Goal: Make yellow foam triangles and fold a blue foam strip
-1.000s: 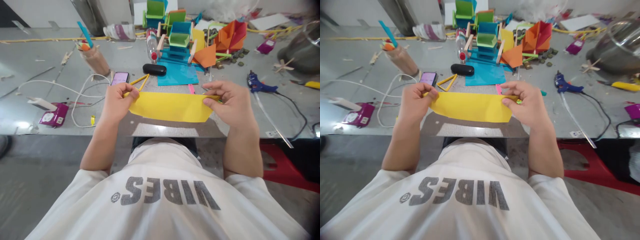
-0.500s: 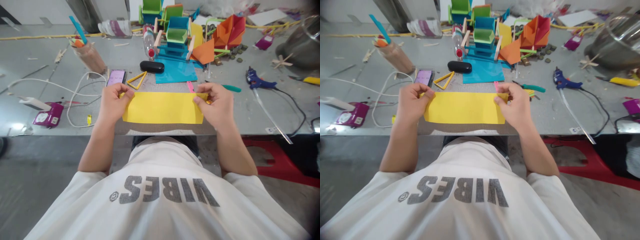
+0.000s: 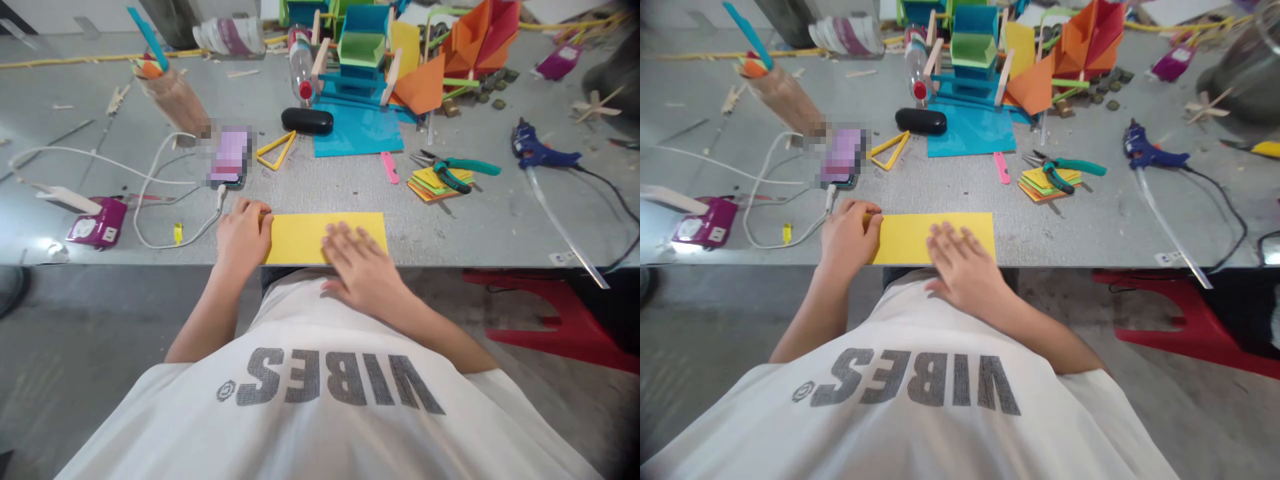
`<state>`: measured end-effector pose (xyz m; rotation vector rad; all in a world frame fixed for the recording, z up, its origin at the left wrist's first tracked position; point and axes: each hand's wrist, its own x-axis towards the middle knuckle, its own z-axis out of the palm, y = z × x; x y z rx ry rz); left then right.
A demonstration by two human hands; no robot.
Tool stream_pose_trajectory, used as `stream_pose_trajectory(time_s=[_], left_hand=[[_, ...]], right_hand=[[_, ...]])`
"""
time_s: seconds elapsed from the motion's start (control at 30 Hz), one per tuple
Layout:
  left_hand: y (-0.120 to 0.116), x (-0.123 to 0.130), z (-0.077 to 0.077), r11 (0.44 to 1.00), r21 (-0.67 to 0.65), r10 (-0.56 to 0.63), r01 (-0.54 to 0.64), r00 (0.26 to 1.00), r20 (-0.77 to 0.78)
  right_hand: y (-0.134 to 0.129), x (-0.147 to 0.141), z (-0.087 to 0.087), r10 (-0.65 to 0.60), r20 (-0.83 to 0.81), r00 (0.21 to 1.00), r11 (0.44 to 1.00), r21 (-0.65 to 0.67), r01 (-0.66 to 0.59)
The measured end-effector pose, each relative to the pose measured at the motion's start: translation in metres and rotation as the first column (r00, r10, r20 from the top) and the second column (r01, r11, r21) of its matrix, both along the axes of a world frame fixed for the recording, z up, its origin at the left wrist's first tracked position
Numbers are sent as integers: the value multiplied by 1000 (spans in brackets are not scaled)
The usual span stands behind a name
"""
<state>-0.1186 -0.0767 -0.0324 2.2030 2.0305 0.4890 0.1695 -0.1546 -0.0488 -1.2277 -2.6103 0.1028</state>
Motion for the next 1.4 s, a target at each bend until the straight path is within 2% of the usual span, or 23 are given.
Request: stream_pose_trajectory(time_s=[0.07, 0.13, 0.27, 0.43, 0.53, 0.63, 0.7, 0.77, 0.83, 0.9, 1.1, 1.23, 1.33, 1.4], left_hand=[[1, 1, 1, 1000, -8, -11, 11, 1000, -21], [2, 1, 1, 1000, -10, -17, 17, 1000, -24], [5, 1, -1, 1000, -27, 0, 0, 1000, -22], [5, 0, -4, 1000, -15, -2, 2, 1000, -16], [3, 0, -4, 1000, 8, -3, 4, 1000, -11], [3, 1, -5, 999, 30, -18, 18, 999, -26], [3, 1, -7, 999, 42, -21, 23, 999, -36], [4, 1, -8, 999, 47, -25, 27, 999, -41], [4, 0, -9, 998, 58, -34, 36, 999, -41], [4, -1, -9, 996, 74, -44, 47, 998, -37], [3, -2, -10, 995, 73, -58, 61, 997, -43], [3, -1, -10, 994, 87, -65, 66, 998, -15], [-1, -2, -8, 986, 150, -83, 78, 996, 33], [-7, -5, -8, 963, 257, -106, 80, 990, 90]], right_hand=[[-2, -16, -6, 108, 5, 994, 994, -26, -108], [-3, -22, -11, 111, -2, 994, 993, -32, -111], [-13, 3, -13, 18, -9, 1000, 1000, -19, -18], [-29, 47, -11, -189, 7, 982, 980, 64, 188], [-30, 51, -8, -270, -13, 963, 957, 110, 270], [-21, 35, 0, -309, -42, 950, 943, 114, 312], [-11, 16, 6, -221, -46, 974, 968, 110, 225], [0, -5, 9, -1, -29, 1000, 995, 97, 4], [10, -23, 8, 191, -6, 981, 980, 53, -191], [16, -34, 4, 228, 15, 974, 974, -4, -228], [18, -18, -6, 119, 35, 992, 991, -69, -116], [20, -3, 3, 102, 18, 995, 993, -69, -101], [31, 10, 18, -104, -43, 994, 995, 1, 105], [40, 22, 28, -243, -118, 963, 965, 72, 252]])
